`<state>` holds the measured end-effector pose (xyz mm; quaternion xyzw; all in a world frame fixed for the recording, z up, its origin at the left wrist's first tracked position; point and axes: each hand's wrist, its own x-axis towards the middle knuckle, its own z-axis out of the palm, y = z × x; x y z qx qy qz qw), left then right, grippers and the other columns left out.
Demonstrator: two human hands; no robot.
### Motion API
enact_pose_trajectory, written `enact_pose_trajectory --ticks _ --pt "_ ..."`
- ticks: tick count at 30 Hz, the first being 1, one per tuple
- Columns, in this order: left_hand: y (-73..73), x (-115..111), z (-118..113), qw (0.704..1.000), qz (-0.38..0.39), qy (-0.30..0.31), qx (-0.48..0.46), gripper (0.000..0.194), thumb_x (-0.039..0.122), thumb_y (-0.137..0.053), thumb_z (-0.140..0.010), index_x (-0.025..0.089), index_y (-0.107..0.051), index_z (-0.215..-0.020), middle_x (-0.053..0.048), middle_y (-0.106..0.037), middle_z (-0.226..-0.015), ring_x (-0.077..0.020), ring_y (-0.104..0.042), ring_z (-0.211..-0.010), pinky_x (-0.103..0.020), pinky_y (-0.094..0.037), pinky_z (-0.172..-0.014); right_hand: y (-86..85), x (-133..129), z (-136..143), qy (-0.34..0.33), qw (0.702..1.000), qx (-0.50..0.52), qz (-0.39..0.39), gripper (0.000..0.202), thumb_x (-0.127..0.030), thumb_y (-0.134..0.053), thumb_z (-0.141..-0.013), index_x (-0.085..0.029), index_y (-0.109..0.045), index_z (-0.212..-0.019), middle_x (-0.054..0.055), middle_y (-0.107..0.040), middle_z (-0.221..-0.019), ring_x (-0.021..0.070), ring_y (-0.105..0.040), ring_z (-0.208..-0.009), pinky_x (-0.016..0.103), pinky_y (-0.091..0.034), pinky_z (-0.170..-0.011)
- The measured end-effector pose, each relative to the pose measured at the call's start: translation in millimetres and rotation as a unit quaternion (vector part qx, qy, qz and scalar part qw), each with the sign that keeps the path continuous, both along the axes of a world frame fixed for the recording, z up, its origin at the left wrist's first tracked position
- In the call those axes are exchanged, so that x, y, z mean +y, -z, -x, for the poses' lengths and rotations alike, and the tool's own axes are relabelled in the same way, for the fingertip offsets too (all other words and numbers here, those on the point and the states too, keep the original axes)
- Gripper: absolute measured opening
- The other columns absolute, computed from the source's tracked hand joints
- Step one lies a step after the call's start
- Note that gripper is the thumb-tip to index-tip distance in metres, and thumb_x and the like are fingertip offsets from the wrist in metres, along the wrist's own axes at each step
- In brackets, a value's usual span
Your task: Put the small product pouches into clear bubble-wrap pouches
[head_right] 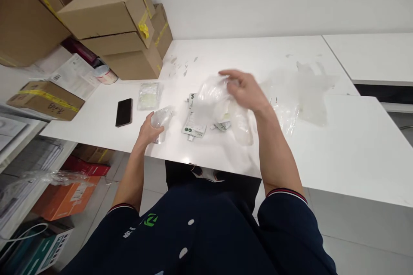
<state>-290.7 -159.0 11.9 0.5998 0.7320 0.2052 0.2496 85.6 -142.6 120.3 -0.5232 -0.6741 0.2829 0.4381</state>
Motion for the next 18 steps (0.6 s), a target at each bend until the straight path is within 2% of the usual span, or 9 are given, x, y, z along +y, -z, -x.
enact_pose_trajectory --ticks 2,4,7,9,11,14,16,18 --pt "-6.9 4 -2 0.985 -0.017 0.051 -0.164 0.089 0.038 -0.068 -0.073 0.024 -0.03 -0.152 -0.014 -0.06 -0.13 -0.0326 -0.059 -0.117 -0.048 -0.049 -0.097 11.8 2 16 -0.054 0.993 -0.059 0.09 0.036 -0.037 -0.062 -0.084 -0.023 -0.07 -0.117 0.005 -0.072 -0.09 0.0202 -0.064 -0.078 0.04 -0.052 -0.072" --pt "-14.4 9 -7 0.943 -0.01 0.12 -0.309 0.088 0.039 -0.068 -0.072 0.023 -0.032 -0.151 -0.011 -0.065 -0.123 -0.0281 -0.064 -0.108 -0.042 -0.052 -0.091 20.2 5 31 -0.073 0.984 -0.089 0.135 0.046 -0.042 -0.065 -0.083 -0.022 -0.067 -0.124 0.009 -0.073 -0.1 0.0241 -0.065 -0.087 0.043 -0.052 -0.08" --pt "-24.4 20 -24 0.882 0.015 0.183 -0.435 0.077 0.039 -0.068 -0.07 0.021 -0.045 -0.142 -0.009 -0.069 -0.117 -0.0268 -0.068 -0.102 -0.036 -0.054 -0.085 22.4 9 52 -0.078 0.986 -0.089 0.119 0.077 -0.052 -0.073 -0.074 -0.024 -0.052 -0.143 0.012 -0.059 -0.138 0.03 -0.061 -0.11 0.044 -0.049 -0.092" --pt "-28.6 26 -38 0.854 0.035 0.199 -0.479 0.067 0.041 -0.064 -0.071 0.018 -0.054 -0.133 -0.009 -0.071 -0.112 -0.0286 -0.069 -0.101 -0.037 -0.055 -0.083 18.5 10 64 -0.09 0.985 -0.098 0.107 0.09 -0.056 -0.075 -0.071 -0.026 -0.042 -0.15 0.011 -0.052 -0.146 0.0309 -0.059 -0.114 0.044 -0.048 -0.093" --pt "-29.5 31 -49 0.834 0.072 0.199 -0.51 0.06 0.042 -0.06 -0.071 0.015 -0.06 -0.124 -0.01 -0.073 -0.105 -0.0313 -0.069 -0.101 -0.039 -0.056 -0.083 13.2 12 73 -0.078 0.984 -0.132 0.095 0.083 -0.055 -0.072 -0.074 -0.026 -0.047 -0.147 0.01 -0.061 -0.135 0.0302 -0.061 -0.11 0.042 -0.047 -0.091" --pt "-25.3 37 -59 0.811 0.148 0.172 -0.539 0.055 0.044 -0.055 -0.072 0.012 -0.064 -0.115 -0.012 -0.074 -0.098 -0.0345 -0.069 -0.102 -0.044 -0.057 -0.084 7.7 15 80 -0.028 0.977 -0.2 0.072 0.041 -0.046 -0.057 -0.086 -0.024 -0.072 -0.118 0.007 -0.073 -0.099 0.0271 -0.064 -0.096 0.039 -0.047 -0.083" --pt "-21.3 41 -59 0.799 0.181 0.152 -0.552 0.054 0.046 -0.05 -0.074 0.011 -0.065 -0.112 -0.013 -0.074 -0.097 -0.0354 -0.068 -0.104 -0.047 -0.056 -0.085 6.1 18 79 -0.003 0.974 -0.219 0.061 0.034 -0.04 -0.048 -0.091 -0.024 -0.077 -0.098 0.006 -0.072 -0.084 0.0251 -0.064 -0.089 0.037 -0.046 -0.079" --pt "-18.2 45 -57 0.791 0.179 0.136 -0.569 0.052 0.047 -0.048 -0.078 0.013 -0.064 -0.114 -0.013 -0.074 -0.101 -0.0344 -0.066 -0.108 -0.048 -0.056 -0.087 4.8 22 73 0.019 0.974 -0.219 0.051 0.032 -0.038 -0.048 -0.091 -0.025 -0.077 -0.092 0.005 -0.071 -0.08 0.0246 -0.063 -0.086 0.037 -0.046 -0.079"
